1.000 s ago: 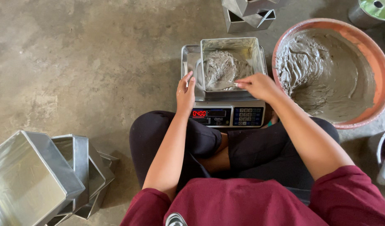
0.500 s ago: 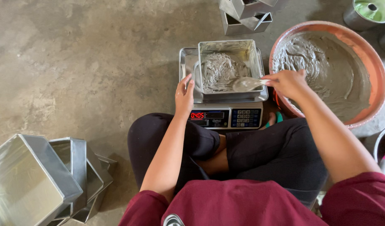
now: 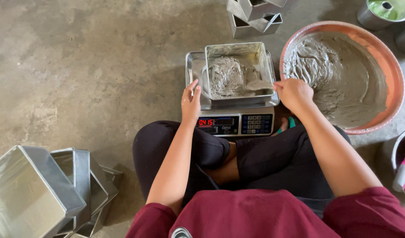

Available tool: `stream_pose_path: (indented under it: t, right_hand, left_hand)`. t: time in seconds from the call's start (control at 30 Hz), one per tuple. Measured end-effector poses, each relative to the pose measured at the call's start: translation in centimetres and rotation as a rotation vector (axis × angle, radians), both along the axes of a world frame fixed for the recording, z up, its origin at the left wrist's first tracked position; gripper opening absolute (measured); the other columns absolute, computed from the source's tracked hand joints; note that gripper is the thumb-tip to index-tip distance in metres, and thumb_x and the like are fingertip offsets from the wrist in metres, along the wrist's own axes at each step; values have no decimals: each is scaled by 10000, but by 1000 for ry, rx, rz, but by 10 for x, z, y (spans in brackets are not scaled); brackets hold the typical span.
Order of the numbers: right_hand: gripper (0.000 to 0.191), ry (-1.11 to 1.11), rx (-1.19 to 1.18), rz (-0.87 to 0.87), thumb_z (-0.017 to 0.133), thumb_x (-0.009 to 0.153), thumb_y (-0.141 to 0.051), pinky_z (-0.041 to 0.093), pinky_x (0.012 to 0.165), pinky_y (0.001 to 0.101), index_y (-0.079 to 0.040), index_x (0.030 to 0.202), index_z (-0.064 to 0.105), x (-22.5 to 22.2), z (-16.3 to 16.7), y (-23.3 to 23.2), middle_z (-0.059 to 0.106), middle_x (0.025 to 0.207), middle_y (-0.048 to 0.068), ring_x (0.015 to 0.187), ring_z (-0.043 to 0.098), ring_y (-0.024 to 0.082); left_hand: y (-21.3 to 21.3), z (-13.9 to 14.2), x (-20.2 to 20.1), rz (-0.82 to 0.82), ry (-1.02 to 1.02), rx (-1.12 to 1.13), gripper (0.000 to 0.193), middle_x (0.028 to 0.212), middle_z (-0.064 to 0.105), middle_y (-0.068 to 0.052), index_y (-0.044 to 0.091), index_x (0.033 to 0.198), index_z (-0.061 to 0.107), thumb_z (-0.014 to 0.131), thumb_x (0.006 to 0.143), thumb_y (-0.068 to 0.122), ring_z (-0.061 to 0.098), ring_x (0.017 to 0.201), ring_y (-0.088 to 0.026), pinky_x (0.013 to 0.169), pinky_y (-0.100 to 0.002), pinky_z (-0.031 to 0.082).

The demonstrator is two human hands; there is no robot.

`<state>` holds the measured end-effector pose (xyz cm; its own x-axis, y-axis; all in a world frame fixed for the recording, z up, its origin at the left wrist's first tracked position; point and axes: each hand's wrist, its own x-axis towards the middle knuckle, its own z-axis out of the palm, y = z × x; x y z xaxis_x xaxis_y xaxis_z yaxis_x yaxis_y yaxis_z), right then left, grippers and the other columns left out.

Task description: The person scoops a grey paste from a large bowl into square metal containers placed on a digital scale, leveling the surface with a spatula. The person repeats this process for multiple containers, checking the weight on the scale after each fill.

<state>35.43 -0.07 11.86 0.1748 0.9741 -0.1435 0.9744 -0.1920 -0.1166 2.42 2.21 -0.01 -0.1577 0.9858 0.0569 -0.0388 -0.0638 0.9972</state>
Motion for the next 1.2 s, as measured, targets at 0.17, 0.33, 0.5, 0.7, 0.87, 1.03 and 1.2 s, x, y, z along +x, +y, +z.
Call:
stream_pose_path:
  t: [0.17, 0.33, 0.5, 0.7, 0.87, 1.03, 1.2]
  right_hand:
    - [269, -52, 139, 85, 617, 1018, -434, 527, 704, 438, -339, 1215, 774, -4, -2, -15, 754, 928, 74, 822, 695, 282]
    - [302, 92, 272, 271, 612, 1001, -398, 426, 470, 346, -331, 1270, 732, -53, -35, 11, 662, 771, 16, 565, 553, 179]
    - [295, 260, 87, -85, 553, 1053, -329, 383, 453, 337, -275, 1301, 703, -45, -54, 53, 651, 716, 21, 517, 484, 165]
    - [294, 508, -144, -208, 618, 1044, -406, 405, 566, 442, -300, 1305, 703, -11, -32, 35, 629, 701, 106, 525, 494, 250]
    - [307, 221, 142, 292, 672, 957, -367, 493, 638, 446, -339, 1252, 752, -4, -24, 7, 674, 764, 137, 676, 647, 304]
    - [318, 172, 263, 111, 657, 989, -365, 508, 690, 484, -316, 1292, 742, 1, -39, 38, 708, 861, 149, 771, 678, 341]
    - [264, 105, 315, -1, 640, 1001, -330, 525, 734, 506, -236, 1216, 762, -11, -56, 70, 735, 985, 166, 881, 687, 401]
  left_hand:
    - [3, -3, 5, -13, 5, 19, 444, 1405, 629, -116, 69, 1373, 631, 622, 1022, 341, 584, 1299, -197, 1107, -319, 419]
    - [1, 0, 2, 9, -21, -15, 447, 1402, 633, -101, 86, 1375, 626, 626, 1014, 350, 587, 1282, -190, 1085, -320, 428]
    - [-2, 4, 0, 17, -19, -42, 452, 1419, 615, -91, 97, 1381, 619, 621, 1006, 349, 575, 1281, -189, 1059, -328, 423]
    - [0, 2, 5, -6, -21, -11, 441, 1420, 624, -100, 82, 1389, 620, 613, 1027, 334, 577, 1312, -194, 1109, -328, 423]
    - [1, 4, 9, -28, -64, -16, 435, 1422, 610, -106, 74, 1385, 615, 610, 1021, 312, 567, 1316, -196, 1109, -329, 416]
    - [-1, 7, 7, -26, -32, 11, 429, 1412, 615, -107, 70, 1381, 622, 599, 1029, 314, 568, 1311, -197, 1110, -329, 414]
    - [0, 4, 6, -4, -5, 3, 430, 1402, 628, -108, 78, 1371, 632, 608, 1022, 327, 582, 1296, -201, 1095, -329, 429]
